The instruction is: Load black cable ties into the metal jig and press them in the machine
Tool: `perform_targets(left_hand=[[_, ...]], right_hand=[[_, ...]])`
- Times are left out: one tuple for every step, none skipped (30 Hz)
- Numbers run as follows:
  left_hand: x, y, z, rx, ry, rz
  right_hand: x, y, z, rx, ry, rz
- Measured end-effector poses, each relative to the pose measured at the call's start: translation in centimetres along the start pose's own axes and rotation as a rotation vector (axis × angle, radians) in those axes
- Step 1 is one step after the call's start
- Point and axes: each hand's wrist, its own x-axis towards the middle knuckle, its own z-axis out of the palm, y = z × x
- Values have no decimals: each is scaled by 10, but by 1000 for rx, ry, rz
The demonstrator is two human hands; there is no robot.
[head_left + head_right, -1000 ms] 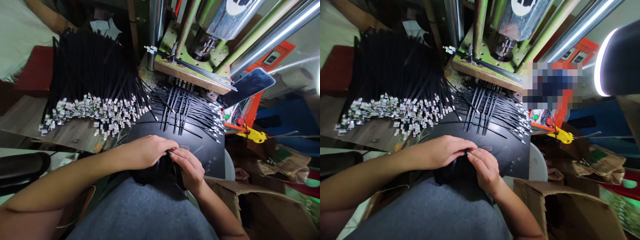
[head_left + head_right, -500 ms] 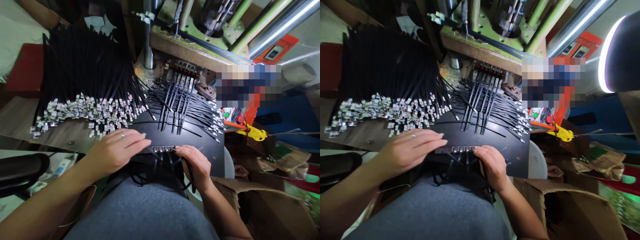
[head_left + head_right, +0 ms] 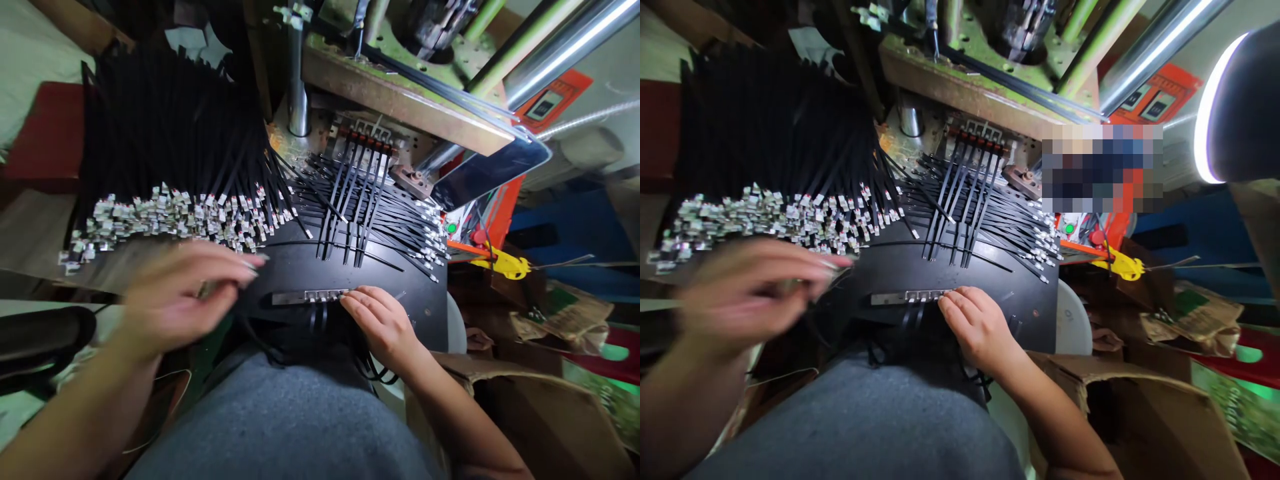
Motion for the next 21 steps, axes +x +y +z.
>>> perform_targets(left_hand=[[2, 5, 18, -43, -93, 54], [4, 10, 35, -75, -165, 105], [4, 13, 50, -95, -216, 138], [5, 16, 60, -97, -232, 145], [5, 17, 67, -87, -224, 137], [5, 19, 70, -66, -215, 116], [6, 21, 71, -33, -214, 90], [7, 23, 69, 8, -226, 69], [8, 26, 67, 54, -246, 56], [10, 29, 64, 102, -269, 46], [12, 33, 62, 149, -288, 42], [14, 37, 61, 191, -300, 44], [16, 40, 60, 225, -307, 51], [18, 43, 61, 250, -317, 60], [20, 45, 61, 268, -331, 66], [21, 46, 62, 278, -350, 68], [21, 46, 62, 285, -371, 66], [22, 44, 61, 290, -389, 67], [23, 42, 59, 289, -408, 70], [24, 39, 57, 275, -435, 73], [27, 35, 53, 247, -473, 74]], right_hand=[[-1, 0, -2, -45, -40, 5], [-2, 0, -4, -101, -69, 17], [-3, 0, -7, -160, -82, 39], [-5, 0, -9, -208, -69, 69], [-6, 1, -10, -231, -38, 109], [-8, 1, -11, -223, 9, 157], [-9, 2, -11, -176, 61, 206], [-10, 3, -10, -94, 108, 246], [-10, 4, -9, 10, 149, 274], [-9, 5, -7, 114, 180, 287], [-8, 7, -5, 204, 199, 283], [-7, 8, -3, 270, 208, 268], [-6, 10, -1, 303, 206, 250], [-5, 11, 1, 303, 205, 230], [-5, 12, 3, 282, 193, 212], [-5, 13, 5, 251, 175, 198], [-7, 13, 7, 214, 163, 187], [-9, 13, 8, 179, 157, 178], [-11, 13, 8, 157, 156, 173], [-14, 13, 7, 153, 154, 176], [-16, 15, 3, 169, 141, 188]])
